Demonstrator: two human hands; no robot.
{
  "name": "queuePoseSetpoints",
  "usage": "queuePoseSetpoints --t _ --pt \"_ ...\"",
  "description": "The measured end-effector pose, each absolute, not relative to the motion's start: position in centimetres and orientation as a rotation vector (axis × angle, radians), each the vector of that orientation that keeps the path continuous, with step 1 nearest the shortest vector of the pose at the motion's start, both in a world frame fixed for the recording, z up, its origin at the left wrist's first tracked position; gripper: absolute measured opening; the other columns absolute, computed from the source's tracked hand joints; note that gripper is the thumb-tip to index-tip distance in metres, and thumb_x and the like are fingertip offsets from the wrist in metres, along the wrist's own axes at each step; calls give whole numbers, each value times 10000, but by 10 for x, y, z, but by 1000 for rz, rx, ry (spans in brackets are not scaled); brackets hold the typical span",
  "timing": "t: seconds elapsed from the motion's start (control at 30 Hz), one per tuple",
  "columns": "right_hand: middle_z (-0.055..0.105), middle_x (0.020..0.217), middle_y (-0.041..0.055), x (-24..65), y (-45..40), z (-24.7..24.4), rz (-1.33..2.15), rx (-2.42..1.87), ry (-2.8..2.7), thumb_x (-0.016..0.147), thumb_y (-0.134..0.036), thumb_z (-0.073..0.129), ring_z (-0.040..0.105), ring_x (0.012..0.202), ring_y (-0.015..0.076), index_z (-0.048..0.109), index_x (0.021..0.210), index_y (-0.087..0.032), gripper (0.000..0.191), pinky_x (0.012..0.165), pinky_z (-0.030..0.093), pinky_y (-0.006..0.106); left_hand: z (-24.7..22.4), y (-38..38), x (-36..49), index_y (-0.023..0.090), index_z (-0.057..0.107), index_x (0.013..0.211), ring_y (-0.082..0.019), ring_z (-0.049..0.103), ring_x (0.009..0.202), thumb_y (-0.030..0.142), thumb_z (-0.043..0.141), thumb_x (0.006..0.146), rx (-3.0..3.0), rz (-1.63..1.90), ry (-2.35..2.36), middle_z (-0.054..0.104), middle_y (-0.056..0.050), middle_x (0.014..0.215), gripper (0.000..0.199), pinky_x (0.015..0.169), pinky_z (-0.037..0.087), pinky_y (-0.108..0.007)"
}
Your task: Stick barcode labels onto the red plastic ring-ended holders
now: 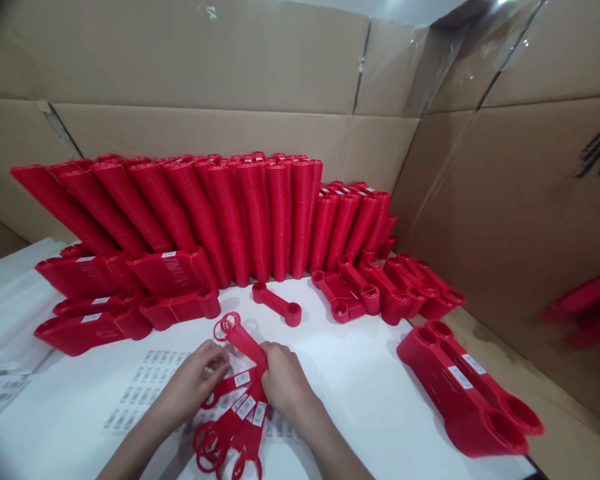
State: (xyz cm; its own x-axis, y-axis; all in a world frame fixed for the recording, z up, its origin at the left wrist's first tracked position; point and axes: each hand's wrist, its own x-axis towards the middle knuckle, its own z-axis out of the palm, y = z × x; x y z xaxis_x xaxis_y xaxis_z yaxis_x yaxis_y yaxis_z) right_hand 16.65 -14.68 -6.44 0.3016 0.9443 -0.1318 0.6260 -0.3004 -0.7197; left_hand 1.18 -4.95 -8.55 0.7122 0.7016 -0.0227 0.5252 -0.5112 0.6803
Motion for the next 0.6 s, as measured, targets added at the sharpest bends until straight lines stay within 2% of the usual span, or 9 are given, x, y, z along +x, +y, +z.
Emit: queuePoseSetpoints --t 0.23,0.6 --pt "649 972 72 160 -148 -60 794 -2003 -1406 641 1 364 589 870 168 619 952 -170 438 686 382 205 -74 -55 21 160 560 736 -151 536 680 382 487 789 1817 566 848 584 -13 708 239 652 415 -239" --pt "649 951 75 155 -150 -59 832 -1972 -1388 664 -4 374 595 823 165 609 949 -170 405 650 388 204 -77 -62 26 166 603 734 -173 554 699 405 489 787 1881 661 965 638 -27 746 270 679 413 -268"
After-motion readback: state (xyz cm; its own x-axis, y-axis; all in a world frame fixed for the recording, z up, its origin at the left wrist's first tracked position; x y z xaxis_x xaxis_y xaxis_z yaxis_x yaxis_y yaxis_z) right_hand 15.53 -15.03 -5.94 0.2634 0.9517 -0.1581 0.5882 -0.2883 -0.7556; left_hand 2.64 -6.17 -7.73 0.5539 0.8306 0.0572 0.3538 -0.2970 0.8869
